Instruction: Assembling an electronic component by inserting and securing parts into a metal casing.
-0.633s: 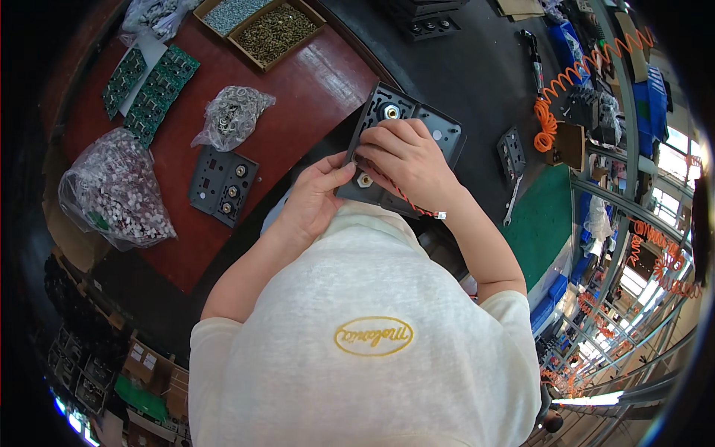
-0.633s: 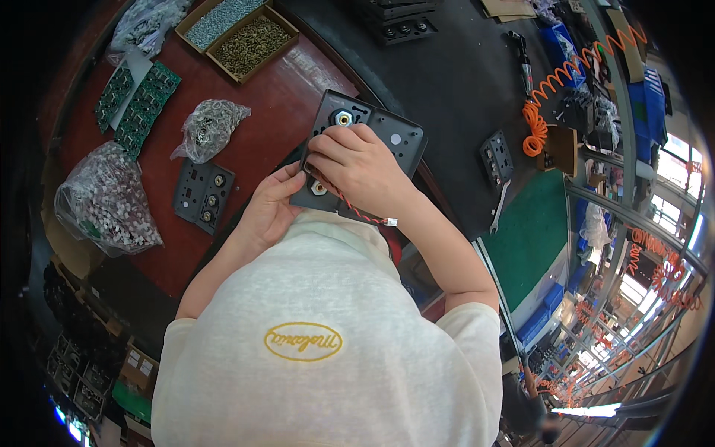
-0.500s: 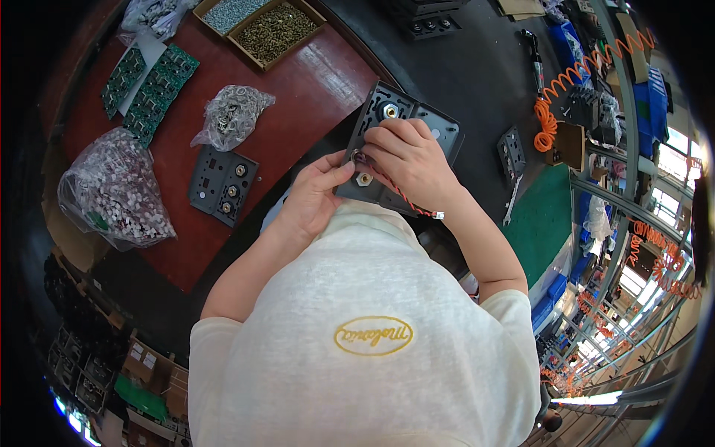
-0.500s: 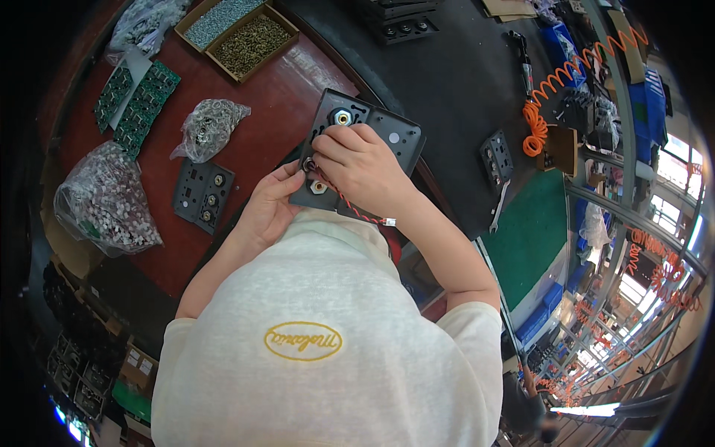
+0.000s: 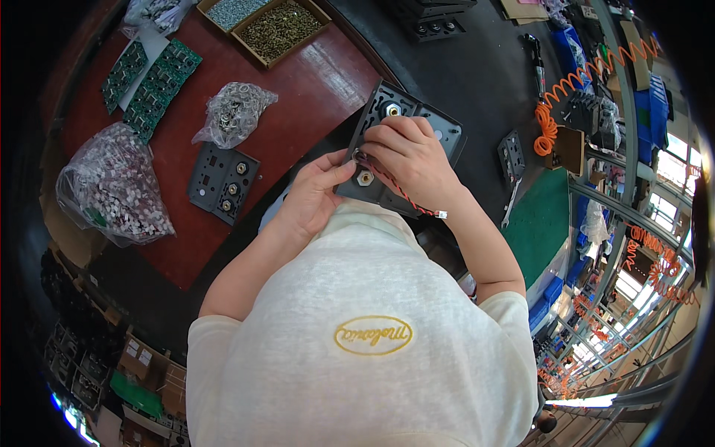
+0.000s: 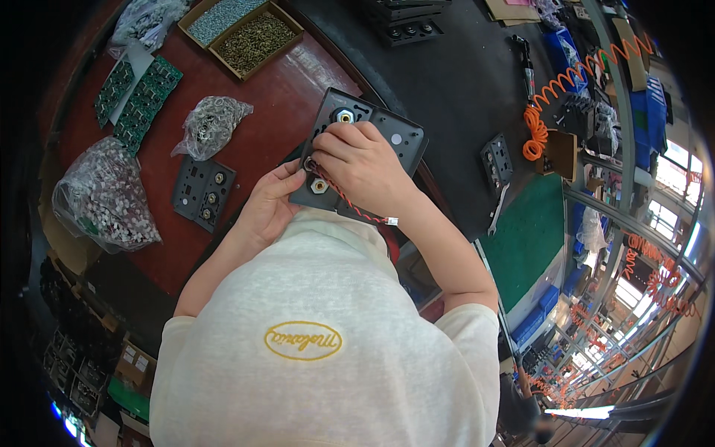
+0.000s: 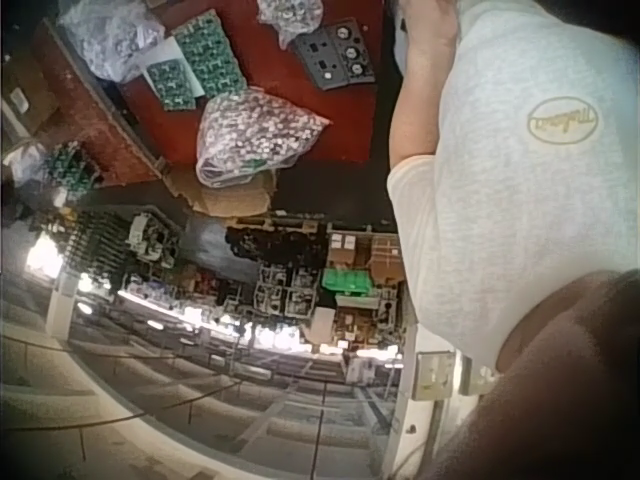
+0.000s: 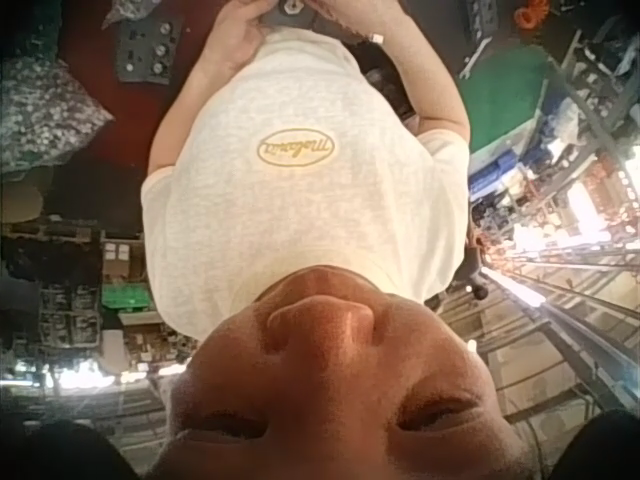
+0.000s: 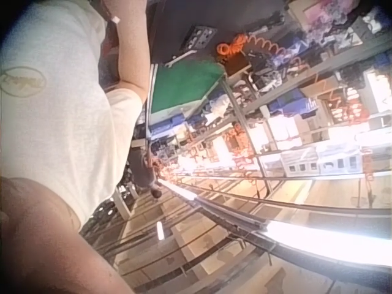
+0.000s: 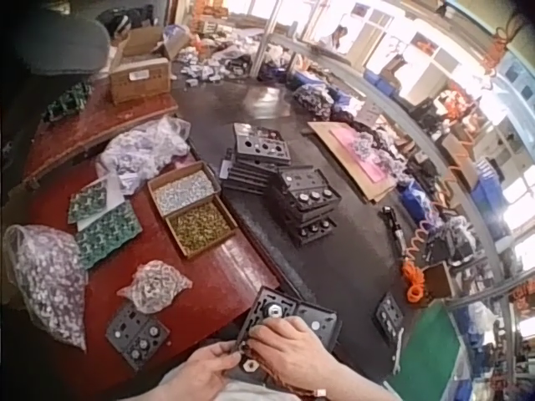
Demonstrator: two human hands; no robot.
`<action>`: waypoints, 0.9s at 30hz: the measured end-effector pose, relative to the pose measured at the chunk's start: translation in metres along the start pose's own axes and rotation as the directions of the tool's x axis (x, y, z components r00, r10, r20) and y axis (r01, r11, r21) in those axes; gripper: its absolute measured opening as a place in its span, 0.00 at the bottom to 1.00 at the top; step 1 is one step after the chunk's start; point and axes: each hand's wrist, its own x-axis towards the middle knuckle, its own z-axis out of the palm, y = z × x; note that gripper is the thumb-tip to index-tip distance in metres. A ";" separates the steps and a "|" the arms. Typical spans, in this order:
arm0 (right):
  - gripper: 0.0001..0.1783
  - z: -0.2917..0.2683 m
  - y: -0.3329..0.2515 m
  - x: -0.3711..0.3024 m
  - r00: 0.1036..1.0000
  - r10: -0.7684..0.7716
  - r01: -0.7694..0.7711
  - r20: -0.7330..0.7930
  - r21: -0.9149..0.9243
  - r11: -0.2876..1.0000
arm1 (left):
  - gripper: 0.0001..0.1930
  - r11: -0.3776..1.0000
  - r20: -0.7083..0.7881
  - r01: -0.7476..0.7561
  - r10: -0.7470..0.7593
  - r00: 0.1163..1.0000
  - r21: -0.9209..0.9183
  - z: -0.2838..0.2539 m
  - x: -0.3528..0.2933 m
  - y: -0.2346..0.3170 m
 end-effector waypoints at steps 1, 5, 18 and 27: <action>0.13 -0.001 -0.001 0.000 1.000 0.008 -0.008 0.013 -0.023 1.000 | 0.17 1.000 0.004 -0.013 0.013 1.000 0.010 -0.002 0.001 -0.001; 0.12 0.000 -0.006 0.003 0.999 0.021 -0.021 -0.036 0.011 1.000 | 0.17 1.000 0.013 -0.017 0.017 1.000 0.001 -0.003 -0.001 -0.001; 0.13 0.004 -0.009 -0.002 0.996 0.063 -0.063 -0.068 0.008 0.998 | 0.17 1.000 0.013 -0.017 0.016 1.000 0.013 -0.004 -0.004 0.001; 0.12 0.005 -0.013 -0.001 0.994 0.068 -0.071 -0.091 -0.031 0.997 | 0.17 0.999 0.015 -0.024 0.024 1.000 0.025 -0.007 -0.006 0.001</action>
